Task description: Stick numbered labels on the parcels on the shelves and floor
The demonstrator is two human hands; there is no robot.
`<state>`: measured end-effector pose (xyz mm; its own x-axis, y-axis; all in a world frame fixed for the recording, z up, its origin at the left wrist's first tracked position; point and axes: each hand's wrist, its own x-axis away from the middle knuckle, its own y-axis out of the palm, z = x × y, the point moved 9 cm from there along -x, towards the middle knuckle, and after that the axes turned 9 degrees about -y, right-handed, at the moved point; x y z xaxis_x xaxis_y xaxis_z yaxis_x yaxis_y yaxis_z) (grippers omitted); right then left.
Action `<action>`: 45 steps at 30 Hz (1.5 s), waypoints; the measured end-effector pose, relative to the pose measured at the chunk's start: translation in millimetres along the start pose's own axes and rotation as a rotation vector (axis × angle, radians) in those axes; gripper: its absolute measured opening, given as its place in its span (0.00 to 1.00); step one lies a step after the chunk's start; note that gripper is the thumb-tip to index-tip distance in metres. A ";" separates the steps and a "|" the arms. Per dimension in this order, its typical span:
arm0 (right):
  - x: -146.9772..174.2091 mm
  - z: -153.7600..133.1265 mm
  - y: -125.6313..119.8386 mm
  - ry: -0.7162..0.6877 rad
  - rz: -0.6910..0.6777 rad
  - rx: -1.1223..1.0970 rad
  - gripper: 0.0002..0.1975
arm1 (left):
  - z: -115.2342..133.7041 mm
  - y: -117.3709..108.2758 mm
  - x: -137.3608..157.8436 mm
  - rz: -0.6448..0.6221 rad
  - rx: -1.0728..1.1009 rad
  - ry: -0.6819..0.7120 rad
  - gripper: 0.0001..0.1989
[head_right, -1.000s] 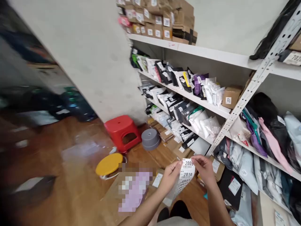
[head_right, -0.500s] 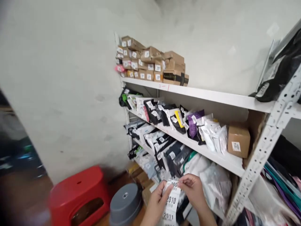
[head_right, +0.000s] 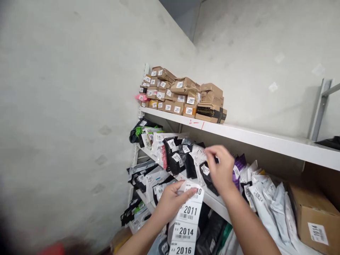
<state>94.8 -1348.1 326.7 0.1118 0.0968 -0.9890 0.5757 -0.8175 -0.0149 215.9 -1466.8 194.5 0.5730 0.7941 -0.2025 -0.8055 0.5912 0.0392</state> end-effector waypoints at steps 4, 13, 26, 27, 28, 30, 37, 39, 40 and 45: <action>-89.1 53.2 46.7 -0.011 0.059 0.229 0.09 | 16.2 -26.3 -56.9 -0.111 -0.036 0.107 0.28; -146.8 99.7 120.0 0.134 -0.123 1.125 0.06 | 67.6 -89.1 -142.7 -0.385 0.009 0.197 0.35; -142.4 129.4 48.3 0.408 0.042 0.877 0.50 | 90.4 -120.0 -167.9 -0.578 0.086 0.256 0.35; -146.6 133.1 51.0 0.405 -0.020 0.815 0.44 | 91.0 -121.3 -167.9 -0.592 0.081 0.261 0.35; -150.0 134.5 53.1 0.398 -0.061 0.774 0.38 | 91.6 -123.2 -167.8 -0.601 0.080 0.266 0.35; -153.3 136.3 53.5 0.421 -0.078 0.734 0.30 | 92.3 -127.9 -167.2 -0.614 0.080 0.275 0.35; -151.6 149.4 57.6 0.556 -0.044 0.628 0.17 | 86.5 -144.6 -164.7 -0.646 0.038 0.289 0.34; -152.7 148.6 56.7 0.549 -0.043 0.660 0.13 | 82.7 -149.1 -166.9 -0.638 0.031 0.281 0.34; -153.0 147.5 56.5 0.544 -0.046 0.664 0.12 | 80.9 -151.2 -168.4 -0.633 0.031 0.277 0.33; -155.9 134.4 67.3 0.501 -0.110 0.719 0.15 | 75.1 -158.1 -176.8 -0.601 0.038 0.276 0.32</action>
<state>7.2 -1494.5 460.0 0.5248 0.2958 -0.7982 -0.0257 -0.9317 -0.3622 253.3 -1690.1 297.6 0.8573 0.2618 -0.4433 -0.3485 0.9289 -0.1254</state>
